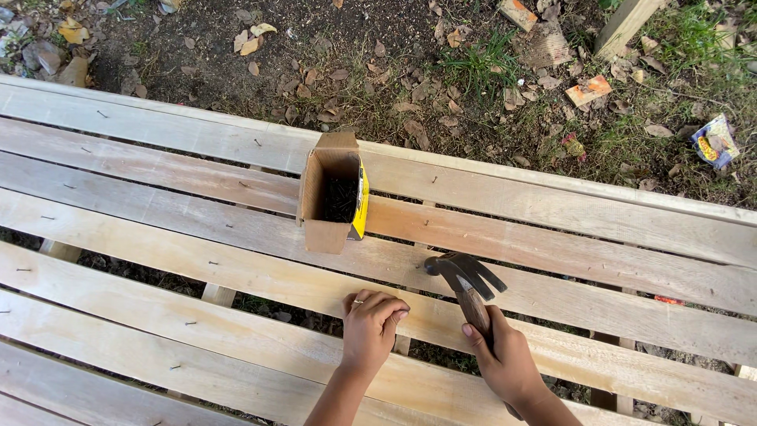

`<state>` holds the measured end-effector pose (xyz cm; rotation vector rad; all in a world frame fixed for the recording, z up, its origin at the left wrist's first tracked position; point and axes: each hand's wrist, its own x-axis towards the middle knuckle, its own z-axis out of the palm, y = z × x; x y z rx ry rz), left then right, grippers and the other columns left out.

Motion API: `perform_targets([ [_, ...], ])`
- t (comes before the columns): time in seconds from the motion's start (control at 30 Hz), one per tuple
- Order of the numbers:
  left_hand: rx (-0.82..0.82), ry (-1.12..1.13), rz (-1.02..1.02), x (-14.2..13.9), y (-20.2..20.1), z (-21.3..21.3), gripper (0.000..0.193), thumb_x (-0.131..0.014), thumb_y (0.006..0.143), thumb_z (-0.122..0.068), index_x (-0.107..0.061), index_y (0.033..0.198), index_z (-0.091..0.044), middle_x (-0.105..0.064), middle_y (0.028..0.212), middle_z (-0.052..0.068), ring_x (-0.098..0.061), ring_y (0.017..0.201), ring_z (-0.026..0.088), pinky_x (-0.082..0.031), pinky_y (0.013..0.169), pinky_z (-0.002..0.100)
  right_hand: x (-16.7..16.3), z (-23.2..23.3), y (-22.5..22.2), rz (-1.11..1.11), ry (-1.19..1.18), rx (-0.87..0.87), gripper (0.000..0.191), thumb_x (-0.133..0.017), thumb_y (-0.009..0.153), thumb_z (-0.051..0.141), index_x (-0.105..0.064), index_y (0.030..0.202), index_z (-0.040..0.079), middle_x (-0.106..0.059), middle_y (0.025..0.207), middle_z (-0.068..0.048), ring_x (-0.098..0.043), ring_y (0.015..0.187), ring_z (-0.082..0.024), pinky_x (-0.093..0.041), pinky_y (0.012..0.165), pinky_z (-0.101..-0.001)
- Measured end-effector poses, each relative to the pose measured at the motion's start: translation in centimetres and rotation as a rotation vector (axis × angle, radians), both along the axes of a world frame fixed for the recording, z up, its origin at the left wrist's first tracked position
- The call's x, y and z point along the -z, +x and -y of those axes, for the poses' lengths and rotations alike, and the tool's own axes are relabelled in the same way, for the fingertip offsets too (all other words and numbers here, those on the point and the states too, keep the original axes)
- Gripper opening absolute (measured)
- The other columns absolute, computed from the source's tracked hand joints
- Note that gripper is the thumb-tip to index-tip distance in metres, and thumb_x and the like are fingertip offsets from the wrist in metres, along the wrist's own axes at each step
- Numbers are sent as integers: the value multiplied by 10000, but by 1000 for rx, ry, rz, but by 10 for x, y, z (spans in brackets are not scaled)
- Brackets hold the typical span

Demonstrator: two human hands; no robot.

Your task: The person hammers nails into the wooden slats of an outdoor bench frame, taking nails one at a time from a cardboard nail box and driving them into the planks with a claw hammer. They reposition along the bench and steady the slats with their free hand between nails.

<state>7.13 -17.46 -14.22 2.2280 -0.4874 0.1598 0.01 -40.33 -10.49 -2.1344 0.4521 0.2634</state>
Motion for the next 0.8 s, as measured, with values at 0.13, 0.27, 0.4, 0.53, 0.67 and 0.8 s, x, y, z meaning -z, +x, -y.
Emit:
perform_targets([
  [0.13, -7, 44, 59, 1, -2, 3, 27, -740, 852, -170, -743, 825, -176, -719, 819, -64, -644, 867, 189, -394, 944, 444, -3, -1, 1, -60, 8, -1, 311, -606, 947, 328, -564, 1063, 42, -626, 584, -191, -617, 510, -306, -491, 552, -421],
  [0.27, 56, 24, 101, 2, -3, 5, 107, -751, 837, -148, -733, 940, -176, -727, 828, -73, -659, 879, 175, -398, 955, 446, -7, -1, 3, -73, 2, -11, 334, -600, 958, 334, -571, 1081, 24, -636, 583, -182, -624, 501, -278, -489, 543, -413],
  [0.4, 55, -69, 33, 4, -3, 5, 443, -769, 820, -117, -620, 1237, -118, -747, 828, -65, -676, 880, 184, -392, 983, 460, -6, 3, -6, -125, 34, 8, 381, -592, 934, 344, -574, 1183, 57, -680, 597, -173, -668, 515, -267, -511, 546, -416],
  [0.53, 32, -107, 4, 10, -4, 3, 576, -790, 824, -92, -509, 1327, -105, -772, 832, -49, -703, 879, 209, -393, 1002, 464, 0, 9, -35, -162, -35, -40, 381, -623, 933, 384, -613, 1104, 44, -717, 609, -180, -726, 597, -270, -560, 591, -402],
  [0.67, 22, -131, -37, 16, -5, 2, 561, -784, 826, -94, -515, 1318, -92, -767, 820, -37, -718, 835, 214, -407, 994, 451, 14, 8, -61, -190, -165, -60, 723, -704, 884, 445, -454, 1430, 41, -761, 649, -201, -838, 675, -286, -631, 667, -380],
  [0.8, 20, -127, -58, 15, -3, 3, 562, -773, 800, -65, -518, 1300, -94, -757, 798, -28, -727, 810, 216, -417, 982, 447, 24, -3, -68, -63, -127, -140, 618, -671, 837, 395, -546, 1350, 74, -786, 808, -201, -830, 730, -313, -633, 681, -407],
])
